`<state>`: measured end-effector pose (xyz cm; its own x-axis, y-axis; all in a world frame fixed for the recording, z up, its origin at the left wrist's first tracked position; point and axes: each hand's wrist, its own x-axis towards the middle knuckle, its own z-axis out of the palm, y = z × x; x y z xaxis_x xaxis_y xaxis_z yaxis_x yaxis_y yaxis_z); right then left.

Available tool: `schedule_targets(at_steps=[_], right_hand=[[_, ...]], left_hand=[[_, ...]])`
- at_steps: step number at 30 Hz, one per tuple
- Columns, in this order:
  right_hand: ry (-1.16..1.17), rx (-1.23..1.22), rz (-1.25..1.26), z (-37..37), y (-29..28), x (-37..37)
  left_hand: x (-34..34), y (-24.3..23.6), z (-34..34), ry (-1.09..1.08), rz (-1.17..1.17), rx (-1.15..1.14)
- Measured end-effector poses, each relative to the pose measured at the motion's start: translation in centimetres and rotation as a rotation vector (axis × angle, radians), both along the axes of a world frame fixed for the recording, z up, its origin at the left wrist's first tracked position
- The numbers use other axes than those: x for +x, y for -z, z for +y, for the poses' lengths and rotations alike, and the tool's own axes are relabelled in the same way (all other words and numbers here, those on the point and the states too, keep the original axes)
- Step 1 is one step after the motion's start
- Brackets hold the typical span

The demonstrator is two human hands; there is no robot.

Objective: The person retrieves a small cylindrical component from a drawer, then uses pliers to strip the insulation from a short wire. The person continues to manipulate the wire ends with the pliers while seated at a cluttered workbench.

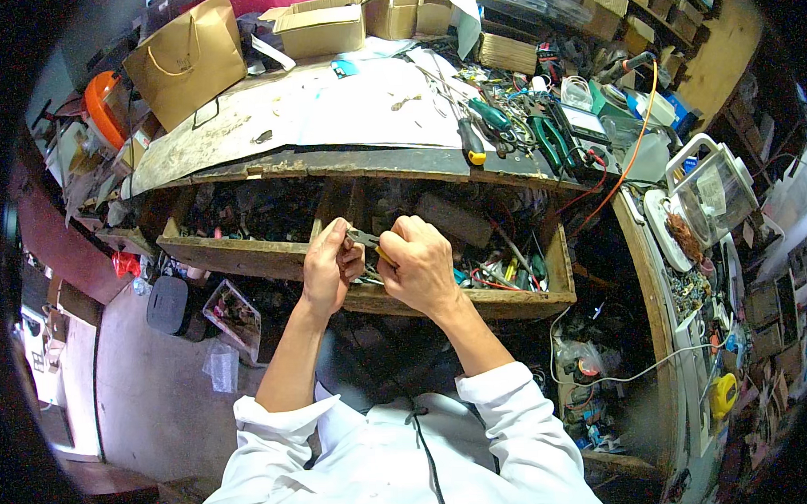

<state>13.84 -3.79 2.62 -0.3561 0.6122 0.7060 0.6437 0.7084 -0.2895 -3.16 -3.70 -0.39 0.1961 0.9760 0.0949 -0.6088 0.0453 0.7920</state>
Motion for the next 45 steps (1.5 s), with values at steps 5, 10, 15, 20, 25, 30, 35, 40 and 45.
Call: schedule_targets(at_steps=[5,10,15,20,25,30,35,40,45], right_hand=[[-0.017,0.0,0.021,0.1,0.2,0.0],[-0.034,-0.086,0.035,0.2,0.6,0.1],[-0.13,-0.196,0.171,1.0,1.2,0.6],[-0.141,-0.276,0.207,1.3,1.4,0.8],[-0.143,-0.269,0.209,1.2,1.1,0.6],[-0.117,-0.235,0.207,1.0,0.9,0.5],[-0.075,-0.27,0.27,1.1,1.2,0.6],[-0.048,-0.278,0.349,0.9,1.2,0.7],[-0.026,-0.206,0.384,0.9,1.6,1.0]], left_hand=[[0.1,-0.1,0.0,0.003,0.051,0.006],[0.0,0.2,0.2,0.024,0.043,0.014],[-0.5,0.3,0.3,0.085,0.03,0.046],[-0.3,0.1,0.2,0.056,0.016,0.003],[-0.4,0.4,0.3,0.053,0.044,0.032],[-0.9,0.4,0.2,0.055,-0.063,-0.02],[-1.5,-0.1,0.2,0.18,-0.054,0.012],[-1.9,0.4,0.5,0.318,0.044,0.043],[-1.3,0.1,0.5,0.223,0.029,0.03]])
